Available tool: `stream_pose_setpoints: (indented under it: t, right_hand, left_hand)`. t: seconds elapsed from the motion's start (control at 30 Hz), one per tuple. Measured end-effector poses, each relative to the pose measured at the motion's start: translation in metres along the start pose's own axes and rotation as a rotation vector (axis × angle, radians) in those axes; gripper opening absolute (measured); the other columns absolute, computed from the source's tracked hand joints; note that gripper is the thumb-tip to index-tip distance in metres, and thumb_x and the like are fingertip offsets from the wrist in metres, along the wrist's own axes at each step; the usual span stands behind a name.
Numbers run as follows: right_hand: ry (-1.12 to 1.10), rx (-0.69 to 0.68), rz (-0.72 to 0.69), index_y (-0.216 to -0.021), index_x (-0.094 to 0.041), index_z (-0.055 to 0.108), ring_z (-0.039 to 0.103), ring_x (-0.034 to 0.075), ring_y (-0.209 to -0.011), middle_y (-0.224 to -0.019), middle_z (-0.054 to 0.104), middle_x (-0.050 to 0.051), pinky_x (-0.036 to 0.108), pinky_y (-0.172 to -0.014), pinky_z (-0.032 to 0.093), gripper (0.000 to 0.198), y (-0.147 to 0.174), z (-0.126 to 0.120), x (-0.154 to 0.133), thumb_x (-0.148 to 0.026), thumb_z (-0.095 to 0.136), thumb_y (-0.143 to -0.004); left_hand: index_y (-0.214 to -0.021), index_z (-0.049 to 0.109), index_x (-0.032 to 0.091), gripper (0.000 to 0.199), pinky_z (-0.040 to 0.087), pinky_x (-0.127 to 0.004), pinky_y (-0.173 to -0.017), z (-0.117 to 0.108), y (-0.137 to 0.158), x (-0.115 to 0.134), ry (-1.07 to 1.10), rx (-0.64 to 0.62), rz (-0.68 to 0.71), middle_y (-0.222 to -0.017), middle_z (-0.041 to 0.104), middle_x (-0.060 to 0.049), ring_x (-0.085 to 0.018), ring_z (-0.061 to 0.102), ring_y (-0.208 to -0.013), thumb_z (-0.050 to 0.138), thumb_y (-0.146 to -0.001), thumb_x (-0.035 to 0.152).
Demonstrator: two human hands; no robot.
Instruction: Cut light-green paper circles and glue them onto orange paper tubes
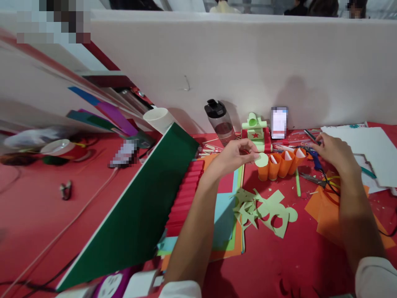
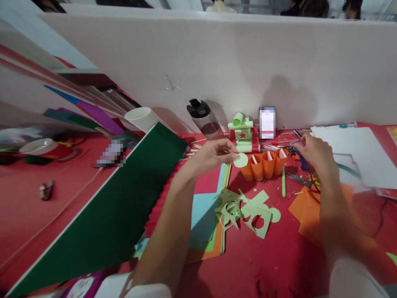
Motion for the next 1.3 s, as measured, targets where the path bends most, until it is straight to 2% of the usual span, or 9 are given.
stream_pose_setpoints:
  t: [0.13, 0.3, 0.6, 0.67, 0.77, 0.87, 0.93, 1.07, 1.3]
  right_hand:
    - [-0.125, 0.119, -0.062, -0.109, -0.025, 0.069, 0.071, 0.029, -0.086, -0.097, 0.079, 0.008, 0.034, -0.068, 0.039, 0.025, 0.009, -0.022, -0.021, -0.047, 0.061, -0.099]
    - [-0.169, 0.171, -0.084, -0.102, -0.025, 0.070, 0.069, 0.027, -0.083, -0.096, 0.080, 0.007, 0.034, -0.067, 0.037, 0.017, 0.012, -0.029, -0.027, -0.040, 0.064, -0.098]
    - [-0.246, 0.137, -0.144, -0.105, -0.024, 0.072, 0.070, 0.029, -0.097, -0.109, 0.080, 0.011, 0.037, -0.083, 0.048, 0.019, 0.020, -0.041, -0.039, -0.038, 0.059, -0.103]
    - [-0.308, 0.152, -0.221, -0.106, -0.024, 0.072, 0.070, 0.028, -0.096, -0.110, 0.079, 0.011, 0.037, -0.086, 0.050, 0.018, 0.025, -0.046, -0.046, -0.037, 0.059, -0.103]
    - [-0.455, 0.219, -0.475, -0.111, -0.024, 0.070, 0.070, 0.029, -0.102, -0.115, 0.077, 0.010, 0.040, -0.093, 0.053, 0.018, 0.040, -0.058, -0.068, -0.038, 0.061, -0.102]
    - [-0.540, 0.239, -0.729, -0.119, -0.024, 0.068, 0.069, 0.031, -0.113, -0.121, 0.075, 0.011, 0.045, -0.101, 0.053, 0.023, 0.060, -0.062, -0.095, -0.040, 0.064, -0.103]
    - [-0.531, 0.198, -0.832, -0.124, -0.024, 0.067, 0.068, 0.032, -0.117, -0.124, 0.075, 0.012, 0.049, -0.105, 0.052, 0.027, 0.069, -0.055, -0.113, -0.039, 0.065, -0.103]
    - [-0.454, 0.121, -0.934, -0.138, -0.022, 0.063, 0.065, 0.035, -0.127, -0.134, 0.073, 0.015, 0.055, -0.111, 0.048, 0.042, 0.075, -0.034, -0.139, -0.041, 0.069, -0.101]
    - [-0.416, 0.050, -1.008, -0.143, -0.025, 0.062, 0.066, 0.033, -0.124, -0.134, 0.073, 0.012, 0.054, -0.110, 0.050, 0.044, 0.076, -0.019, -0.148, -0.032, 0.071, -0.100]
  left_hand:
    - [-0.083, 0.064, 0.019, 0.036, 0.050, -0.026, -0.063, 0.003, -0.001, -0.003, 0.013, -0.007, -0.023, -0.074, 0.066, 0.000, -0.013, 0.063, -0.070, 0.090, -0.075, 0.043]
    - [-0.083, 0.063, 0.019, 0.035, 0.050, -0.027, -0.064, 0.005, -0.002, -0.004, -0.031, 0.009, -0.019, -0.075, 0.066, -0.001, -0.015, 0.063, -0.071, 0.086, -0.078, 0.045]
    - [-0.085, 0.061, 0.020, 0.027, 0.043, -0.027, -0.061, -0.002, 0.000, 0.001, -0.254, 0.103, 0.047, -0.078, 0.064, -0.001, -0.014, 0.056, -0.070, 0.074, -0.091, 0.043]
    - [-0.091, 0.063, 0.020, 0.023, 0.046, -0.027, -0.064, -0.008, 0.002, 0.002, -0.295, 0.118, 0.080, -0.084, 0.067, -0.003, -0.015, 0.059, -0.075, 0.069, -0.096, 0.041]
    - [-0.109, 0.068, 0.020, 0.025, 0.054, -0.029, -0.078, -0.014, 0.007, 0.008, -0.358, 0.085, 0.153, -0.111, 0.072, -0.008, -0.018, 0.067, -0.096, 0.067, -0.100, 0.044]
    - [-0.129, 0.069, 0.025, 0.037, 0.056, -0.035, -0.100, -0.006, 0.012, 0.015, -0.417, -0.057, 0.245, -0.143, 0.065, -0.011, -0.025, 0.064, -0.128, 0.069, -0.100, 0.048]
    - [-0.136, 0.069, 0.029, 0.041, 0.055, -0.040, -0.108, 0.004, 0.014, 0.016, -0.459, -0.157, 0.279, -0.154, 0.060, -0.011, -0.029, 0.057, -0.141, 0.068, -0.101, 0.050]
    - [-0.141, 0.069, 0.032, 0.043, 0.053, -0.047, -0.112, 0.017, 0.012, 0.010, -0.539, -0.258, 0.289, -0.158, 0.059, -0.011, -0.031, 0.059, -0.141, 0.065, -0.103, 0.052]
    - [-0.145, 0.067, 0.034, 0.048, 0.053, -0.050, -0.114, 0.017, 0.010, 0.001, -0.587, -0.258, 0.251, -0.163, 0.055, -0.011, -0.033, 0.060, -0.142, 0.066, -0.101, 0.054]
Point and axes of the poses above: each hand's wrist, its own y-axis away from the middle knuckle, its own z-axis out of the palm, x = y × z, the point moved 8 cm from there along -y, towards the middle knuckle
